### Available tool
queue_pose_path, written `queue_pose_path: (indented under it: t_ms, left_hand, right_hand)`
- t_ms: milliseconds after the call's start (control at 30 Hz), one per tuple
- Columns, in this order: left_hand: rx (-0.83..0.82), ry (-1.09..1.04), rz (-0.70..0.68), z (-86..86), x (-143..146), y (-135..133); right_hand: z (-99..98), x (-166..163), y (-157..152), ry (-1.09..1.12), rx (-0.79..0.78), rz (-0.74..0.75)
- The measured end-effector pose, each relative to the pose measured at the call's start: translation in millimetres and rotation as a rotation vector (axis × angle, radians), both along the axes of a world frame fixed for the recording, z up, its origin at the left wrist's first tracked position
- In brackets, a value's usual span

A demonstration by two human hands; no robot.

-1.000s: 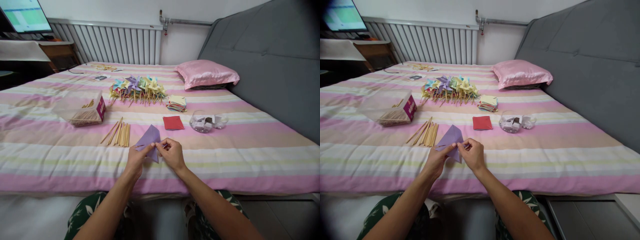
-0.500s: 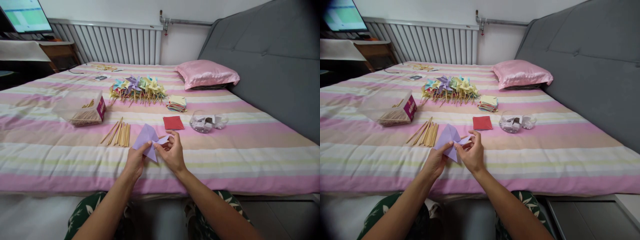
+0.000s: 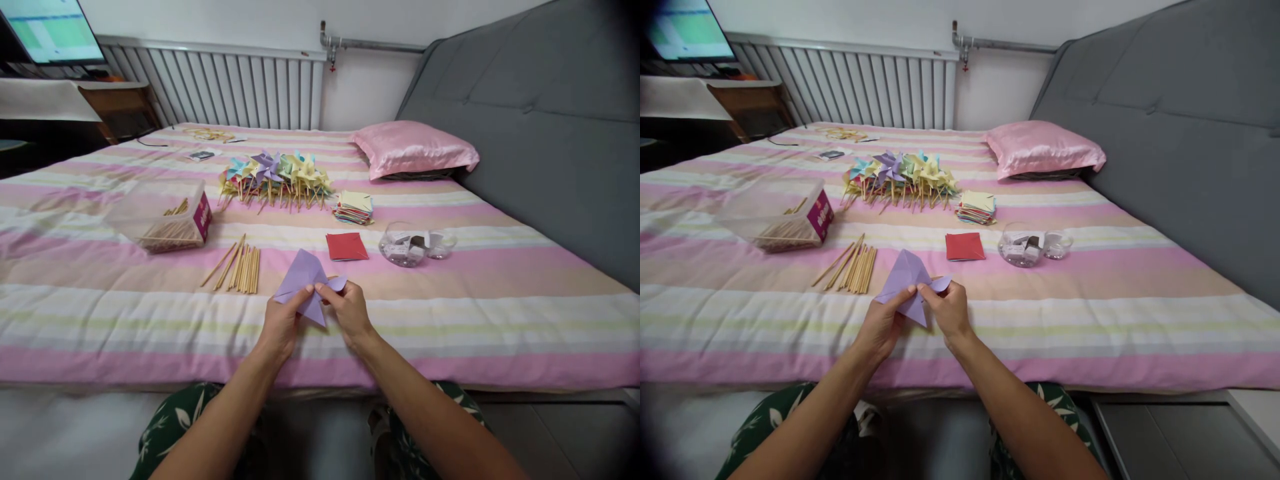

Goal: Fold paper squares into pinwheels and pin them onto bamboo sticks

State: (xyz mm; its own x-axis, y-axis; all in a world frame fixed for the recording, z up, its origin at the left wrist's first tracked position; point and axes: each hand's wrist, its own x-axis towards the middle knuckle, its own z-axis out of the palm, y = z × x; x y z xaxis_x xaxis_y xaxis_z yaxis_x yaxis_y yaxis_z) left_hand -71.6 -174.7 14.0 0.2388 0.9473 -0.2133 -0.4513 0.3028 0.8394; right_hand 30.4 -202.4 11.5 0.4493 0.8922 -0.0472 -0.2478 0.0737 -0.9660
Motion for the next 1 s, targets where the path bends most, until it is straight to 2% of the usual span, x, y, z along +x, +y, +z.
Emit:
queue_pose_path:
  t_ms: [200,367,567,1000]
  left_hand:
    - [0.016,0.046,-0.138,5.2,-7,3]
    - [0.05,0.112,-0.195,12.5,-20,10]
    - [0.049,0.175,-0.3,14.5,-24,9]
    - [0.044,0.308,-0.258,4.9,-22,10]
  right_hand:
    - [-2.8,14,3,0.048,-0.065,0.05]
    - [-1.0,24,2,0.12,-0.136,0.194]
    - [-1.2,24,-1,0.122,-0.128,0.33]
    - [2.7,22,-2,-0.042,-0.086,0.384]
